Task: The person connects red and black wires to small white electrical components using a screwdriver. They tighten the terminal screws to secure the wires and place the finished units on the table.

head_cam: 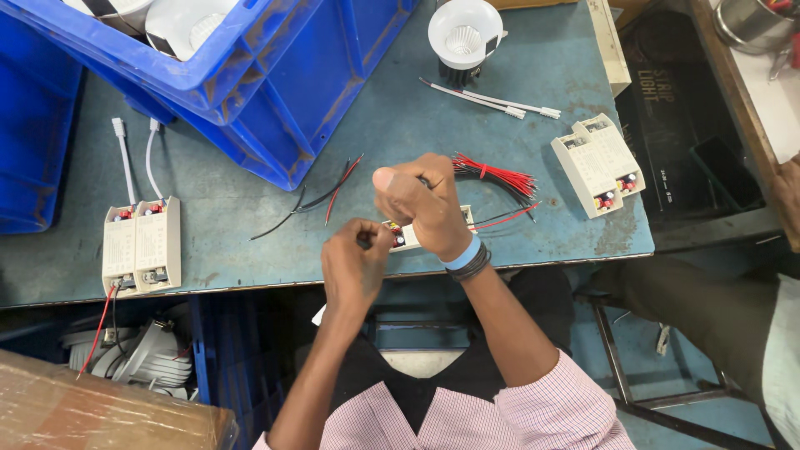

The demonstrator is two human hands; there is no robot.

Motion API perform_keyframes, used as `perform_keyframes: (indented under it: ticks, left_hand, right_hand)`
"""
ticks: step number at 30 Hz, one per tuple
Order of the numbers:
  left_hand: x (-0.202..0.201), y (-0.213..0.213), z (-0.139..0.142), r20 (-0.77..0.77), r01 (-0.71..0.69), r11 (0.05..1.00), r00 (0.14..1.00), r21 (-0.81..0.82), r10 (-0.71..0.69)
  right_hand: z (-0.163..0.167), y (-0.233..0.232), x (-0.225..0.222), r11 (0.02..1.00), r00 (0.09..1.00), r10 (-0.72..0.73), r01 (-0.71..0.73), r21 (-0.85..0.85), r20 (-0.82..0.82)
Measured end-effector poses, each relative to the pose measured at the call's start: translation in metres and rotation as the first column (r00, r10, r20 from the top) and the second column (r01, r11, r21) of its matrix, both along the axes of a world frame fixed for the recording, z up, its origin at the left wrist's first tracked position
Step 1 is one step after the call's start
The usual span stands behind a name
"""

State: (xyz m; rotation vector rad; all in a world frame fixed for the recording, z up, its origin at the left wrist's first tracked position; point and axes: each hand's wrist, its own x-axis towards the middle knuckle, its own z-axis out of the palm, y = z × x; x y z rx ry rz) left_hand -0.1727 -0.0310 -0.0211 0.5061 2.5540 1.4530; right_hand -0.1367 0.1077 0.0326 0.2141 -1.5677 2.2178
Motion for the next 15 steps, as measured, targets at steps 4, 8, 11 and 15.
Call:
perform_keyframes:
  ticks: [4,8,11,15]
  left_hand:
    - [-0.007,0.003,0.004,0.042,0.003,0.997,0.999,-0.073,0.0]
    - [-0.01,0.008,0.008,0.082,0.006,0.99,0.997,-0.138,0.005]
    - [-0.012,0.011,0.008,0.077,-0.008,0.983,0.997,-0.183,0.022]
    - [-0.011,0.014,0.007,0.093,-0.013,0.979,0.995,-0.202,0.033]
  right_hand:
    - [0.001,0.001,0.0,0.998,1.0,0.017,-0.016,-0.054,0.025]
    - [0.001,0.003,-0.001,0.998,1.0,0.03,-0.029,-0.054,0.005]
    - [-0.001,0.004,-0.001,0.998,1.0,0.022,-0.021,-0.051,0.009]
    - [-0.003,0.005,-0.001,0.997,1.0,0.007,-0.006,-0.071,0.013]
